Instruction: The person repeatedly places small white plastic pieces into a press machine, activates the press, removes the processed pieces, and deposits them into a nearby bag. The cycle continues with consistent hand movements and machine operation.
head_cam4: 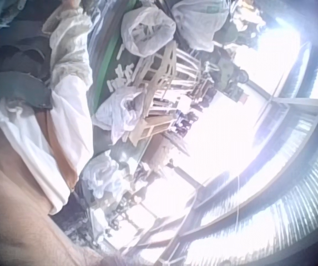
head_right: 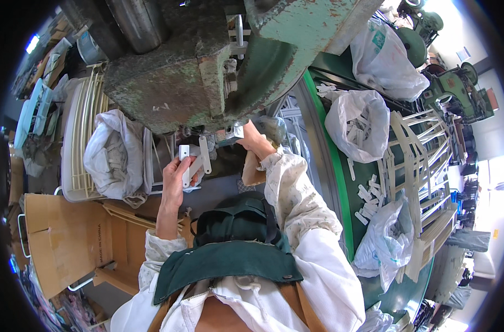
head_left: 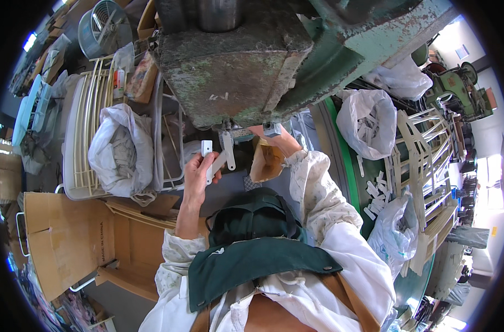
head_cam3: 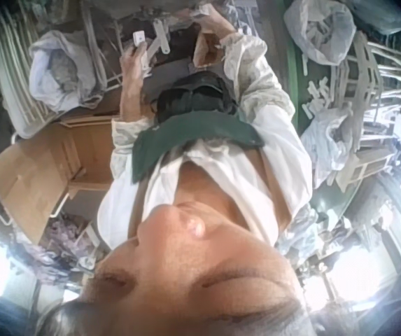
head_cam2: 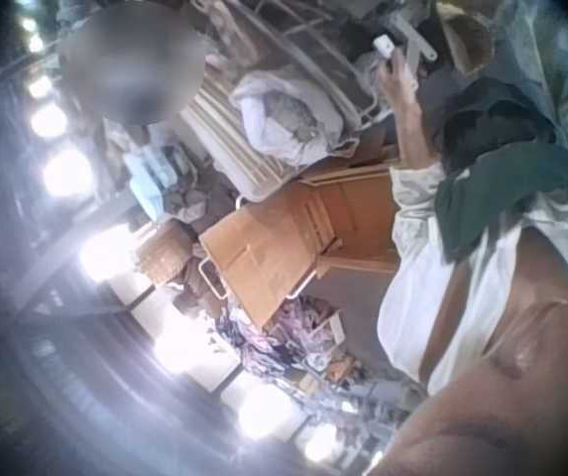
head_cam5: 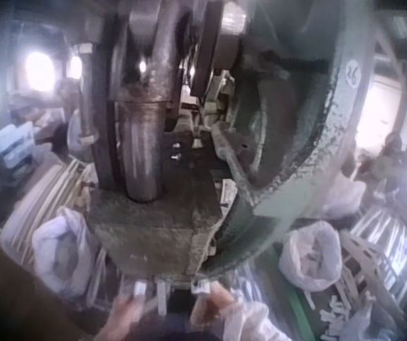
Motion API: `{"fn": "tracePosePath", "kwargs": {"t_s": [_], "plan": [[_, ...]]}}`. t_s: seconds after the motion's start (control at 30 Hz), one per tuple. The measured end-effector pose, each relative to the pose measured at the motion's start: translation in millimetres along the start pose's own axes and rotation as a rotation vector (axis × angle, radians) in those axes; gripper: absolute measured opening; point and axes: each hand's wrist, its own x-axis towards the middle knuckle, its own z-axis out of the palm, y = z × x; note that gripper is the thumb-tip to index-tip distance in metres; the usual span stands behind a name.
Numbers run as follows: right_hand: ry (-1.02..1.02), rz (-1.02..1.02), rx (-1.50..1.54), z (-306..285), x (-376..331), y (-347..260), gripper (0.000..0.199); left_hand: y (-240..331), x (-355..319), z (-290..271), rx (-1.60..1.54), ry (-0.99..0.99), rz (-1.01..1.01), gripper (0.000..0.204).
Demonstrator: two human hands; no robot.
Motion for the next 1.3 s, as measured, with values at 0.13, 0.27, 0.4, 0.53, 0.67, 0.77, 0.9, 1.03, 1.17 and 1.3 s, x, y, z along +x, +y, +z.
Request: {"fn": "tracePosePath", "kwargs": {"t_s": [0.13, 0.27, 0.4, 0.53, 0.67, 0.77, 0.9, 1.03, 1.17, 1.3], "plan": [[-0.088, 0.333, 0.367, -2.0, -6.3, -60.3, 0.016, 9.0, -1.4, 7.4, 0.118, -0.005, 0.007, 0.030], [-0.088, 0.241, 0.267, 8.6, -1.9, -51.6, 0.014, 13.7, -5.8, 8.2, 0.228, -0.016, -0.011, 0.030], [-0.069, 0.060, 0.373, -0.7, -5.5, -61.5, 0.014, 15.9, -10.5, 11.0, 0.248, -0.032, -0.017, 0.028], [0.041, 0.039, 0.288, -8.8, -24.1, -104.5, 0.019, 25.9, -15.2, 11.3, 0.332, -0.120, -0.007, 0.026], [-0.151, 0.042, 0.084, -0.4, -43.5, -114.9, 0.025, 26.6, -27.3, 18.2, 0.368, -0.175, 0.027, 0.027], [-0.118, 0.061, 0.070, -0.8, -53.3, -119.5, 0.025, 20.6, -38.2, 12.3, 0.412, -0.136, 0.078, 0.030], [0.132, 0.147, 0.131, 15.3, -50.5, -103.4, 0.030, 35.9, -32.9, 18.0, 0.421, -0.009, 0.238, 0.033], [-0.043, 0.202, 0.316, 39.1, -58.8, -95.2, 0.028, 35.3, 4.8, 20.9, 0.402, -0.085, 0.210, 0.036], [-0.091, 0.338, 0.362, 25.7, -60.5, -97.3, 0.020, 35.5, 10.6, 22.4, 0.289, -0.063, 0.092, 0.038], [-0.124, 0.399, 0.442, 19.1, -59.6, -100.3, 0.021, 29.9, 16.5, 24.3, 0.292, 0.012, 0.092, 0.035]]}}
